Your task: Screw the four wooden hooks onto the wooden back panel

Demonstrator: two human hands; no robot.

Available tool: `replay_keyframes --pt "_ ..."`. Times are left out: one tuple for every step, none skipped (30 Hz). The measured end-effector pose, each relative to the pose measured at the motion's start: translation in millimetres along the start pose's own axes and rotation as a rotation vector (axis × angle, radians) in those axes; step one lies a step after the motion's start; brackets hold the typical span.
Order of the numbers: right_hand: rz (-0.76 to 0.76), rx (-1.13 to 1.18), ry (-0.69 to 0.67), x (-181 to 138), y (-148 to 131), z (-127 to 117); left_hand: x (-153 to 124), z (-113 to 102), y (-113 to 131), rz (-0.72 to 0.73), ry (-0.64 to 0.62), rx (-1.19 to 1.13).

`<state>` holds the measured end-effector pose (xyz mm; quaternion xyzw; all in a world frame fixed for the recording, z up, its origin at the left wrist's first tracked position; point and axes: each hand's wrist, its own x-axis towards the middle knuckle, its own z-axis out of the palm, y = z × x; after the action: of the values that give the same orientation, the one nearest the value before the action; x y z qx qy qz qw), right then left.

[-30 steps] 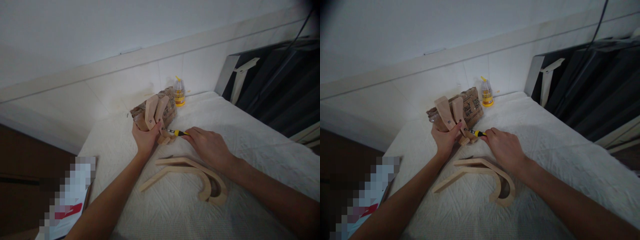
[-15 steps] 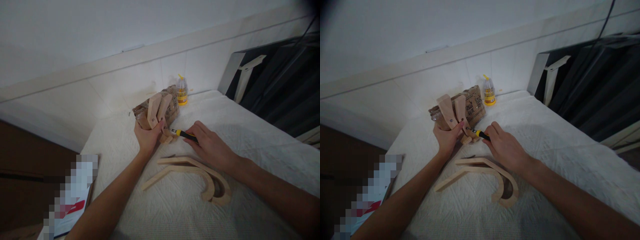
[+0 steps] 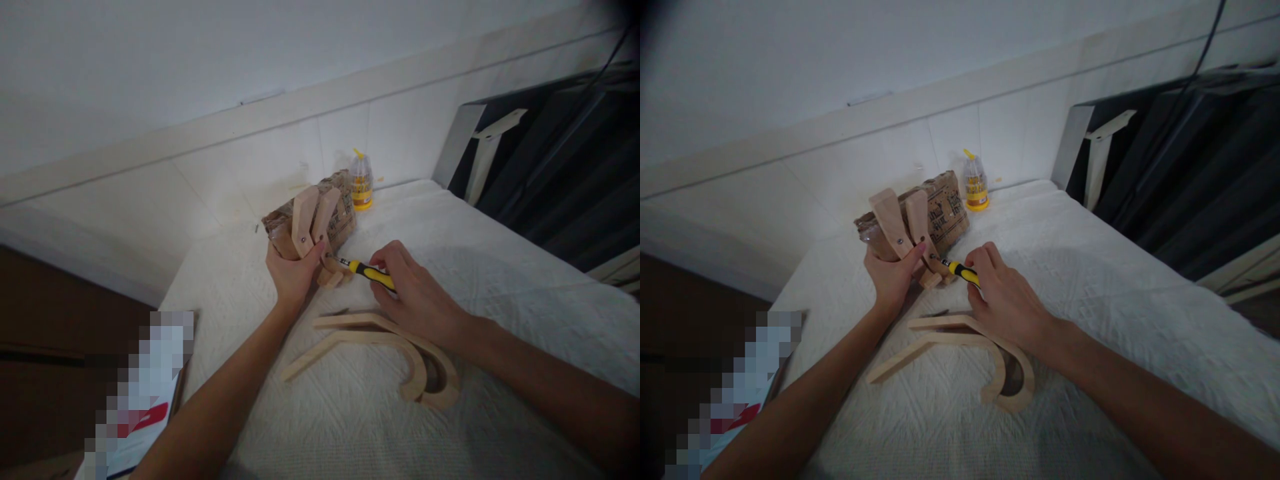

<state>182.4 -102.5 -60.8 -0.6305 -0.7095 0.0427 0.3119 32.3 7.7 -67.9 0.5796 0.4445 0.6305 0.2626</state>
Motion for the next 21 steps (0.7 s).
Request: replay_keyframes --pt "-0.028 0.015 0.004 0 1 0 0 0 0 0.001 -0.003 -0.001" --pt "-0.048 0.032 0.007 0 2 0 0 0 0 0.0 -0.005 -0.003" --pt "-0.055 0.046 0.012 0 4 1 0 0 -1 -0.001 -0.004 -0.009" --pt "-0.051 0.056 0.02 0 6 2 1 0 -1 -0.005 -0.005 -0.018" --pt "-0.037 0.063 0.033 1 8 3 1 0 -1 -0.01 -0.007 -0.029" --pt "-0.019 0.067 0.049 1 10 3 1 0 -2 -0.017 -0.008 -0.038" --pt "0.0 0.069 0.067 1 12 4 1 0 -2 -0.024 -0.009 -0.044" --pt "0.021 0.068 0.083 2 13 4 1 0 -3 -0.032 -0.007 -0.045" --pt "0.043 0.065 0.097 2 14 4 1 0 -3 -0.041 -0.006 -0.044" --pt "0.064 0.059 0.113 3 14 4 1 0 -4 -0.047 -0.005 -0.043" --pt "0.08 0.056 0.13 4 14 3 1 -1 -4 -0.054 -0.007 -0.049" --pt "0.086 0.06 0.152 4 14 1 1 -1 -4 -0.061 -0.017 -0.063" --pt "0.083 0.07 0.181 5 14 0 0 -1 -4 -0.071 -0.032 -0.086" --pt "0.073 0.084 0.219 6 14 -2 0 -1 -4 -0.083 -0.048 -0.114" --pt "0.057 0.098 0.263 7 14 -4 -1 -1 -4 -0.094 -0.064 -0.142" --pt "0.04 0.11 0.311 9 15 -5 -1 -2 -3 -0.103 -0.08 -0.164" --pt "0.023 0.113 0.358 10 16 -7 -1 -2 -3 -0.11 -0.096 -0.178" --pt "0.01 0.107 0.403 11 17 -8 -1 -2 -3 -0.115 -0.114 -0.186" --pt "-0.003 0.097 0.442 12 17 -9 -1 -2 -3 -0.118 -0.133 -0.192" --pt "-0.021 0.088 0.48 13 17 -10 -1 -1 -3 -0.124 -0.156 -0.201" --pt "-0.039 0.089 0.514 13 17 -12 -1 -1 -3 -0.131 -0.179 -0.215"
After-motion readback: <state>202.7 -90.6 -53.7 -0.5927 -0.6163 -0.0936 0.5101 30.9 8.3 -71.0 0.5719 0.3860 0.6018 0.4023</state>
